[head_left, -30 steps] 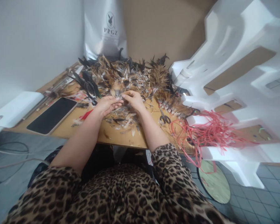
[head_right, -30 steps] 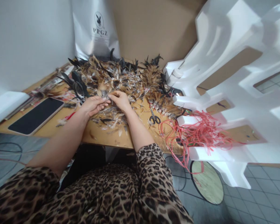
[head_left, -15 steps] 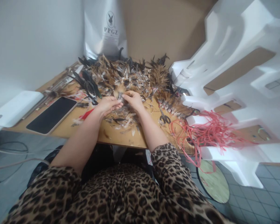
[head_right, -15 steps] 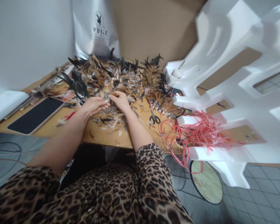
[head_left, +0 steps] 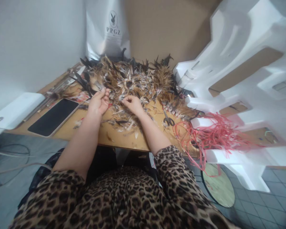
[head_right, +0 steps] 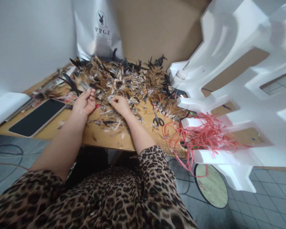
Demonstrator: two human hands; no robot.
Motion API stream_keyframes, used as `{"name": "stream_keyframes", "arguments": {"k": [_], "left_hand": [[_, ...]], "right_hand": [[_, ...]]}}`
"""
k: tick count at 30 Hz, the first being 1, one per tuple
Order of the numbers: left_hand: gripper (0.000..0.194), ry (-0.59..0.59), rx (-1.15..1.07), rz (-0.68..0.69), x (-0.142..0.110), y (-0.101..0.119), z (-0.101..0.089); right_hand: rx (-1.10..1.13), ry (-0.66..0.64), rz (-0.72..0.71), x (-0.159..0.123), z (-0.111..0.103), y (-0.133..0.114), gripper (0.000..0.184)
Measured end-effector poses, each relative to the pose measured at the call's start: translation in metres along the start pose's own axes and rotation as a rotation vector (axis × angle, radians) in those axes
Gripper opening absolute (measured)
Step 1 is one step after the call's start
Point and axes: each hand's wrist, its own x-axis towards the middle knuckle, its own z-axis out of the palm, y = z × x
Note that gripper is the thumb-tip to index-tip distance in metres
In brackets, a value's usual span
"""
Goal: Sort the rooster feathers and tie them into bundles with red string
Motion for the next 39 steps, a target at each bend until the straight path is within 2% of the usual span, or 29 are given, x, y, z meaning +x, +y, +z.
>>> {"name": "stream_keyframes", "arguments": {"k": [6, 8, 10, 12, 15, 19, 23, 28, 32, 36, 39], "left_hand": [[0.006, -0.052, -0.027, -0.031, -0.001, -0.004, 0.001], [0.005, -0.062, -0.011, -0.04, -0.001, -0.005, 0.0], [0.004, -0.066, 0.005, -0.044, -0.001, -0.005, 0.0], [0.004, -0.078, 0.014, -0.04, 0.0, -0.006, -0.002], [0.003, -0.103, 0.032, -0.031, 0.002, -0.008, -0.004], [0.002, -0.129, 0.071, -0.038, 0.003, -0.01, -0.005], [0.001, -0.183, 0.116, -0.075, 0.0, -0.012, -0.003], [0.004, -0.259, 0.173, -0.091, -0.004, -0.015, -0.001], [0.003, -0.293, 0.207, -0.163, -0.006, -0.018, -0.001], [0.005, -0.382, 0.237, -0.26, -0.008, -0.018, -0.002], [0.009, -0.388, 0.23, -0.295, -0.009, -0.018, -0.002]], "right_hand": [[-0.458, -0.049, -0.011, -0.005, 0.012, -0.006, 0.021], [-0.523, -0.045, -0.028, -0.005, 0.016, -0.006, 0.019], [-0.498, -0.027, -0.049, -0.003, 0.018, -0.005, 0.016], [-0.36, 0.028, -0.072, 0.0, 0.014, -0.003, 0.016], [0.01, 0.094, -0.051, 0.004, 0.002, 0.001, 0.014], [0.517, -0.001, 0.093, 0.006, -0.019, 0.003, 0.023], [0.835, -0.11, 0.143, 0.003, -0.034, 0.002, 0.028], [1.025, -0.214, 0.164, -0.001, -0.041, -0.003, 0.025], [1.114, -0.225, 0.193, -0.003, -0.04, -0.008, 0.024], [1.165, -0.232, 0.195, -0.004, -0.037, -0.01, 0.022], [1.18, -0.253, 0.183, -0.003, -0.035, -0.009, 0.019]]}}
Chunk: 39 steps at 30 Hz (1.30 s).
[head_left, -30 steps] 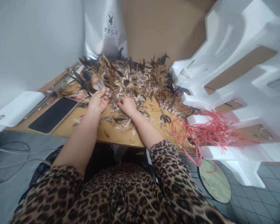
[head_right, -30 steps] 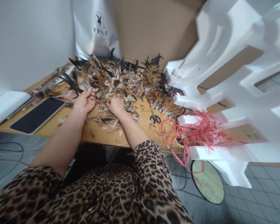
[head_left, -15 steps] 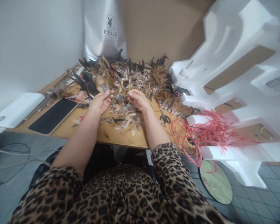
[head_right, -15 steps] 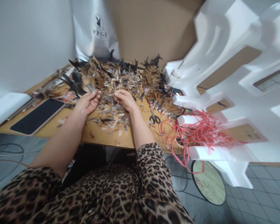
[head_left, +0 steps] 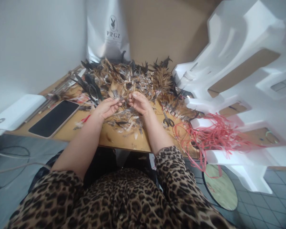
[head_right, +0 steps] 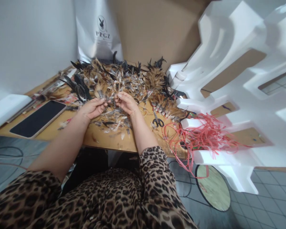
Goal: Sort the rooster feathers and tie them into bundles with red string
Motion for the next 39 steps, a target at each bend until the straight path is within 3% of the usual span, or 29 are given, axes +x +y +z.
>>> {"name": "stream_keyframes", "arguments": {"k": [7, 13, 18, 21, 27, 39], "left_hand": [[0.02, 0.146, -0.11, 0.028, 0.001, 0.002, 0.004], [0.021, 0.288, -0.184, 0.118, 0.005, 0.005, 0.004], [0.022, 0.272, -0.068, 0.13, 0.006, 0.0, 0.005], [0.019, 0.23, 0.014, 0.13, 0.007, -0.004, 0.006], [0.013, 0.19, 0.09, 0.123, 0.006, -0.008, 0.006], [0.006, 0.114, 0.089, -0.015, 0.003, -0.004, 0.005]], "right_hand": [[-0.067, 0.022, -0.011, 0.001, -0.008, 0.002, 0.021], [-0.328, -0.108, -0.033, -0.002, -0.014, -0.002, 0.053], [-0.534, 0.005, -0.087, 0.001, 0.001, 0.006, 0.033], [-0.655, 0.101, -0.184, 0.006, 0.012, 0.015, 0.031], [-0.772, 0.161, -0.27, 0.012, 0.016, 0.026, 0.024], [-0.554, 0.275, -0.169, 0.011, 0.012, 0.02, 0.03]]}}
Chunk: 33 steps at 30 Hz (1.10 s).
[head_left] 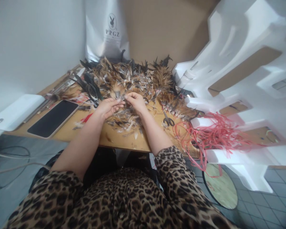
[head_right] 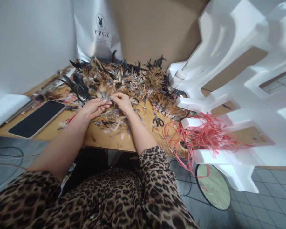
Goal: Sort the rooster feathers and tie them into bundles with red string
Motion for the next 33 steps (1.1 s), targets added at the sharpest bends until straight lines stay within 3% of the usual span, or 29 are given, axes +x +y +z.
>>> {"name": "stream_keyframes", "arguments": {"k": [12, 17, 22, 28, 33], "left_hand": [[0.005, -0.024, 0.126, 0.023, 0.001, -0.006, 0.001], [0.011, 0.112, 0.044, 0.17, 0.0, 0.006, -0.002], [0.008, 0.244, -0.179, 0.283, 0.0, 0.021, -0.011], [0.005, 0.198, -0.175, 0.257, 0.002, 0.019, -0.011], [0.003, 0.199, -0.181, 0.233, 0.001, 0.017, -0.009]], "right_hand": [[-0.028, -0.013, -0.005, 0.001, 0.004, 0.007, 0.027], [-0.064, 0.041, -0.006, 0.005, 0.001, 0.016, 0.027], [-0.431, -0.01, -0.179, 0.004, 0.0, 0.024, 0.014], [-1.035, -0.177, -0.321, -0.008, 0.015, 0.016, 0.032], [-1.249, -0.245, -0.399, -0.012, 0.028, 0.015, 0.034]]}}
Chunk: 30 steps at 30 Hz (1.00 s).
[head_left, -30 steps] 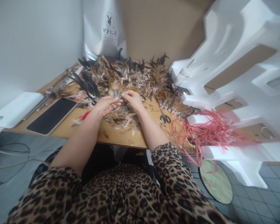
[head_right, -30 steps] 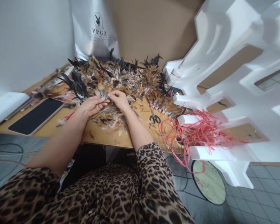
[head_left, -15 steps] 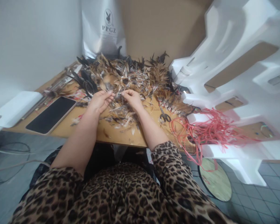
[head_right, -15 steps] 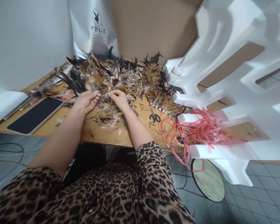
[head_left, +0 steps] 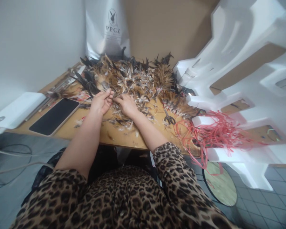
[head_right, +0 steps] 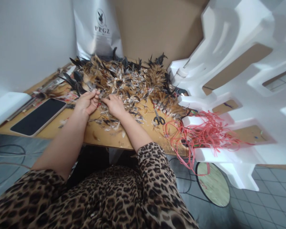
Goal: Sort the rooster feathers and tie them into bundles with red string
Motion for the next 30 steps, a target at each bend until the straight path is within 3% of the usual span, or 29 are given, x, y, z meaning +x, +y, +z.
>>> {"name": "stream_keyframes", "arguments": {"k": [3, 6, 8, 11, 14, 17, 22, 30], "left_hand": [[0.004, 0.006, 0.001, -0.01, 0.0, 0.0, 0.0], [0.004, 0.001, -0.002, -0.007, 0.0, -0.001, -0.001], [0.004, -0.006, -0.011, -0.002, 0.0, -0.001, -0.002], [0.003, -0.01, -0.018, -0.008, 0.001, -0.001, -0.002], [0.004, -0.001, -0.009, -0.02, 0.001, -0.001, -0.001], [0.004, -0.003, 0.008, -0.047, 0.0, -0.002, 0.0], [0.003, -0.079, 0.077, -0.129, -0.003, -0.007, 0.002], [0.005, -0.183, 0.094, -0.19, -0.003, -0.011, 0.002]], "right_hand": [[-0.001, -0.007, -0.026, 0.001, 0.006, 0.001, 0.027], [0.179, 0.053, -0.005, 0.004, 0.011, 0.009, 0.019], [0.427, 0.158, 0.082, 0.008, 0.011, 0.017, 0.014], [0.929, 0.309, 0.334, 0.013, 0.006, 0.028, 0.009], [1.395, 0.309, 0.56, 0.012, -0.006, 0.035, 0.013], [1.668, 0.246, 0.645, 0.008, -0.017, 0.037, 0.018], [1.793, 0.195, 0.637, 0.004, -0.022, 0.037, 0.017], [1.803, 0.186, 0.617, 0.007, -0.017, 0.032, 0.017]]}}
